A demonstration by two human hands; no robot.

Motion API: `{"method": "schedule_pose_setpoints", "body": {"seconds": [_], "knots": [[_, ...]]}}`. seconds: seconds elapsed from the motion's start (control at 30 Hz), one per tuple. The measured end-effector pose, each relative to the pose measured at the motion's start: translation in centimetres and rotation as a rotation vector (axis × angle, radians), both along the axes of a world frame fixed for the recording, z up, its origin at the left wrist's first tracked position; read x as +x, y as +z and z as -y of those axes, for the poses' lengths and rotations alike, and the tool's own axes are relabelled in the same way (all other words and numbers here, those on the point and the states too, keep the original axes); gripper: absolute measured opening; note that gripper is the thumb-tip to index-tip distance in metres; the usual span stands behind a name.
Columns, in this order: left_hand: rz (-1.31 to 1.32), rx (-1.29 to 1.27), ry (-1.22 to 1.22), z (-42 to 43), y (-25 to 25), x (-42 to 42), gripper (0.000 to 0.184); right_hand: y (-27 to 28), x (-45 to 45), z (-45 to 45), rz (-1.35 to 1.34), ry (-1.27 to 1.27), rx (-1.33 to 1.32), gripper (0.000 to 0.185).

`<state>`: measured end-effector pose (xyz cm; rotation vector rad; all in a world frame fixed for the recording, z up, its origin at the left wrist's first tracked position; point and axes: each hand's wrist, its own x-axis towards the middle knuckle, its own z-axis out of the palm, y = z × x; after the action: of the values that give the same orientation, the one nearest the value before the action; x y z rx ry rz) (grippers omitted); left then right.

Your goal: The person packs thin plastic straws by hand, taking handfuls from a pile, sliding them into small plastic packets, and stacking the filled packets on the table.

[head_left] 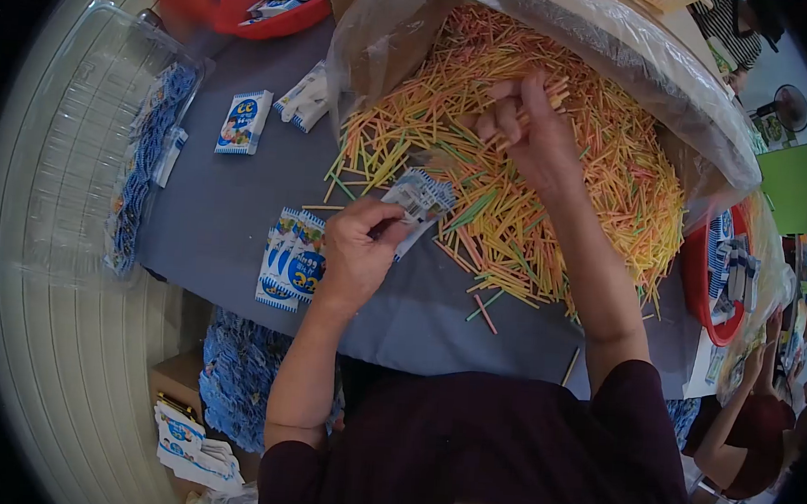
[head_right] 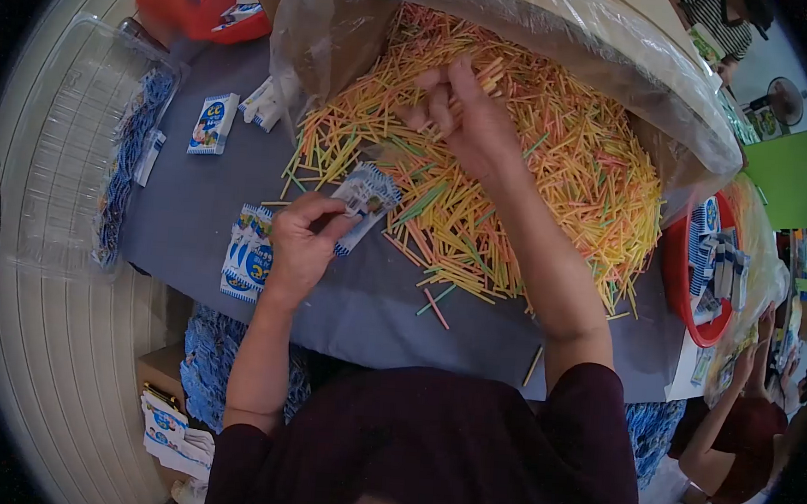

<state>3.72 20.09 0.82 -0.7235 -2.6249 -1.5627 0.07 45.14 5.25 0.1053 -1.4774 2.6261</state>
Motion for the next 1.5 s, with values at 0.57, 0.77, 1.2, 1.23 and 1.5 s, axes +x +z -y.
{"method": "schedule_pose_setpoints", "body": {"seconds": [0.57,0.77,1.2,1.23,1.5], "knots": [[0.023,0.548,-0.153,-5.9,1.1,0.5,0.013,2.8,5.4,1.9,-0.115,0.007,0.421,0.058],[0.229,0.769,-0.253,-8.3,0.7,-0.2,0.02,3.0,4.7,0.3,-0.294,0.101,0.733,0.067],[0.456,0.84,-0.389,-7.9,1.1,1.6,0.025,3.0,7.0,1.9,-0.218,0.131,0.664,0.057],[0.431,0.736,-0.353,-6.5,1.2,2.1,0.024,2.8,7.0,2.1,-0.223,0.138,0.665,0.057],[0.248,0.449,-0.022,6.9,1.9,4.7,0.021,3.5,3.5,-3.2,-0.019,-0.202,1.686,0.055]]}}
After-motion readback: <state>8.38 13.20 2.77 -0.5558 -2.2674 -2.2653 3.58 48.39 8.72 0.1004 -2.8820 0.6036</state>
